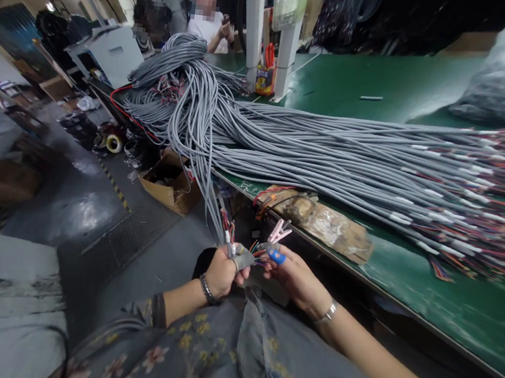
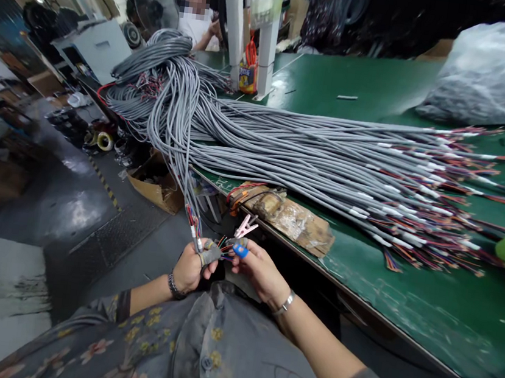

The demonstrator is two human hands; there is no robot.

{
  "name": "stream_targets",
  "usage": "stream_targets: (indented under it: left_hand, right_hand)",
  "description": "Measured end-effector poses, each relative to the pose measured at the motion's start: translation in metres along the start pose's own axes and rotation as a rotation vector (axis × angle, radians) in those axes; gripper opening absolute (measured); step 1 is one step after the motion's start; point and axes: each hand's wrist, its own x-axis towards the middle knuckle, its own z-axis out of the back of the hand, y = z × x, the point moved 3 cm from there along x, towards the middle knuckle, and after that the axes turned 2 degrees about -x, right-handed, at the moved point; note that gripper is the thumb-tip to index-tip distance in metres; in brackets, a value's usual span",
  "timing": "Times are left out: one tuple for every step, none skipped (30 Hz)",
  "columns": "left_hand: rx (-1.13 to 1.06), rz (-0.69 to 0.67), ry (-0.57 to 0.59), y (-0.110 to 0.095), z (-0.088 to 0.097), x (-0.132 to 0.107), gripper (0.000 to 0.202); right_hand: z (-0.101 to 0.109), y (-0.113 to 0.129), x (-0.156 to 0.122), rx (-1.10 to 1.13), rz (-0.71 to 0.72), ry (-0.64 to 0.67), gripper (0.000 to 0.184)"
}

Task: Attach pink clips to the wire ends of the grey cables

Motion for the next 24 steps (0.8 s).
stream_targets:
  left_hand:
    - [-0.003,-0.005,-0.001,0.0,0.001,0.0,0.038]
    - [-0.008,-0.01,0.001,-0.001,0.002,0.0,0.038]
    - [-0.013,-0.012,0.008,-0.002,0.003,0.0,0.039]
    - [-0.017,-0.011,0.024,-0.002,0.003,0.0,0.04]
    - [-0.021,-0.006,0.049,-0.004,0.003,0.0,0.041]
    - [-0.027,0.003,0.082,-0.005,0.003,0.0,0.043]
    - [-0.036,0.013,0.118,-0.007,0.001,-0.001,0.045]
    - [-0.047,0.024,0.151,-0.008,-0.001,-0.001,0.047]
    - [-0.057,0.038,0.179,-0.01,-0.004,-0.001,0.048]
    - [-0.068,0.054,0.198,-0.012,-0.007,0.0,0.049]
    - [-0.078,0.071,0.209,-0.013,-0.01,0.0,0.05]
    - [-0.086,0.089,0.213,-0.015,-0.013,0.001,0.05]
    - [-0.093,0.105,0.213,-0.016,-0.017,0.002,0.05]
    - [-0.099,0.116,0.212,-0.017,-0.019,0.003,0.05]
    - [-0.106,0.123,0.21,-0.017,-0.022,0.005,0.05]
    - [-0.114,0.125,0.209,-0.017,-0.024,0.006,0.049]
    - [-0.121,0.125,0.209,-0.017,-0.025,0.007,0.048]
    - [-0.129,0.124,0.208,-0.017,-0.026,0.007,0.048]
    - [-0.135,0.124,0.203,-0.016,-0.026,0.008,0.047]
    - [-0.138,0.126,0.194,-0.015,-0.026,0.008,0.047]
    - [-0.139,0.131,0.183,-0.014,-0.026,0.007,0.047]
    - [-0.14,0.137,0.173,-0.013,-0.026,0.007,0.046]
    - [-0.141,0.142,0.165,-0.012,-0.025,0.007,0.046]
    - [-0.141,0.145,0.162,-0.012,-0.025,0.006,0.045]
  right_hand:
    - [0.001,-0.001,0.001,0.008,-0.002,0.003,0.049]
    - [0.002,-0.002,0.002,0.022,-0.007,-0.001,0.05]
    - [0.005,-0.003,0.004,0.041,-0.012,-0.01,0.052]
    - [0.008,-0.004,0.006,0.06,-0.016,-0.022,0.053]
    - [0.01,-0.004,0.009,0.075,-0.015,-0.036,0.054]
    - [0.013,-0.003,0.012,0.081,-0.01,-0.049,0.054]
    - [0.015,-0.001,0.015,0.077,0.0,-0.06,0.054]
    - [0.015,0.001,0.018,0.062,0.018,-0.064,0.053]
    - [0.015,0.005,0.02,0.038,0.05,-0.067,0.055]
    - [0.014,0.009,0.021,0.0,0.102,-0.079,0.057]
    - [0.012,0.014,0.022,-0.06,0.174,-0.102,0.058]
    - [0.011,0.019,0.021,-0.141,0.257,-0.141,0.06]
    - [0.009,0.024,0.019,-0.229,0.341,-0.192,0.061]
    - [0.008,0.027,0.018,-0.309,0.407,-0.246,0.062]
    - [0.007,0.029,0.016,-0.365,0.443,-0.288,0.063]
    - [0.005,0.029,0.016,-0.378,0.441,-0.303,0.063]
    - [0.004,0.028,0.016,-0.341,0.408,-0.288,0.063]
    - [0.003,0.026,0.018,-0.268,0.355,-0.252,0.063]
    - [0.001,0.023,0.02,-0.177,0.291,-0.203,0.062]
    - [0.0,0.021,0.022,-0.083,0.228,-0.158,0.062]
    - [-0.002,0.019,0.023,0.002,0.178,-0.125,0.062]
    - [-0.003,0.017,0.025,0.07,0.143,-0.107,0.061]
    - [-0.003,0.017,0.026,0.118,0.128,-0.101,0.06]
    - [-0.003,0.017,0.027,0.152,0.125,-0.102,0.059]
